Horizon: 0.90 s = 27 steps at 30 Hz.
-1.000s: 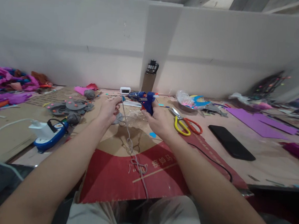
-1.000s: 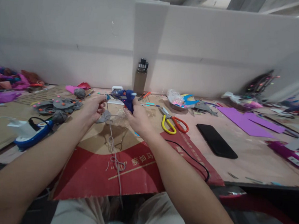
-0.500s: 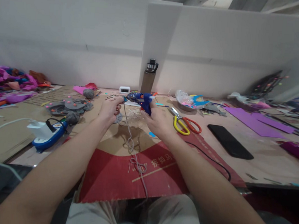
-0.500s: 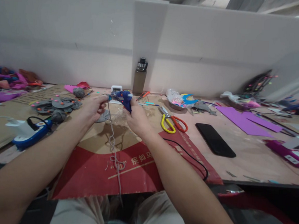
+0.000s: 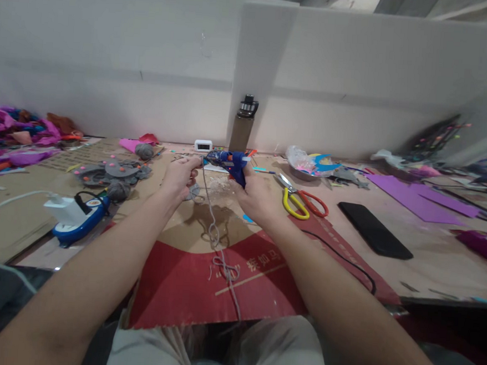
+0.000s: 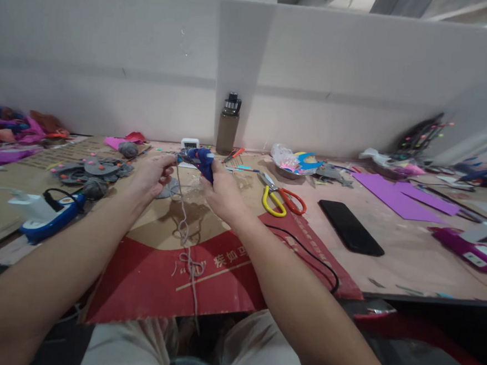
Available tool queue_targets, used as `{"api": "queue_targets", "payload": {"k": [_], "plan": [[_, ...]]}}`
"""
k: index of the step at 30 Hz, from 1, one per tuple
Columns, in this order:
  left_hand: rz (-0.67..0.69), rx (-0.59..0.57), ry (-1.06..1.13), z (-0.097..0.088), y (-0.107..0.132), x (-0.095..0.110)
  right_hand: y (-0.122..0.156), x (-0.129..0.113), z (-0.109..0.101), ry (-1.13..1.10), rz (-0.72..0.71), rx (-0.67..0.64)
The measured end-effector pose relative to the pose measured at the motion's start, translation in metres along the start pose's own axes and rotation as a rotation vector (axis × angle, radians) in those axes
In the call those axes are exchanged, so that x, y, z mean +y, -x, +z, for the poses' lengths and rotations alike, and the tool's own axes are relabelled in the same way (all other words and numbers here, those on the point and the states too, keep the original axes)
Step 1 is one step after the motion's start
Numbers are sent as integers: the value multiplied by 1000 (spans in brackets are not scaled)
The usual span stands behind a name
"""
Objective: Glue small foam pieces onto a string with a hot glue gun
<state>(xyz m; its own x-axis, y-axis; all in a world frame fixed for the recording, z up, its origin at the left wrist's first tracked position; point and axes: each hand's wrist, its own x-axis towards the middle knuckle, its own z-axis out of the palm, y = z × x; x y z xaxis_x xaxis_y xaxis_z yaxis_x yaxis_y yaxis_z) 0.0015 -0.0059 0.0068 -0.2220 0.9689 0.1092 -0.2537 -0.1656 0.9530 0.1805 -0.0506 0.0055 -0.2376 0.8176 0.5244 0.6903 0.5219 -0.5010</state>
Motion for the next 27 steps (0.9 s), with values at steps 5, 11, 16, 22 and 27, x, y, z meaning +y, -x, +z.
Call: {"api": "queue_targets", "payload": {"k": [5,11,16,22,27], "plan": [[0,-5,-13,0,-1,-1,-1,3,2,-14,-39,12],[27,-20,5,-5,-7,-2,-1,4,3,-42,-64,-4],[44,-14,16,-7,-8,-2,-1,4,3,-27,-44,-14],[2,-35,-34,-5,-5,-2,-1,1,1,-6,-10,-15],[53,-45,-14,-8,-8,-2,-1,3,2,-35,-40,-14]]}}
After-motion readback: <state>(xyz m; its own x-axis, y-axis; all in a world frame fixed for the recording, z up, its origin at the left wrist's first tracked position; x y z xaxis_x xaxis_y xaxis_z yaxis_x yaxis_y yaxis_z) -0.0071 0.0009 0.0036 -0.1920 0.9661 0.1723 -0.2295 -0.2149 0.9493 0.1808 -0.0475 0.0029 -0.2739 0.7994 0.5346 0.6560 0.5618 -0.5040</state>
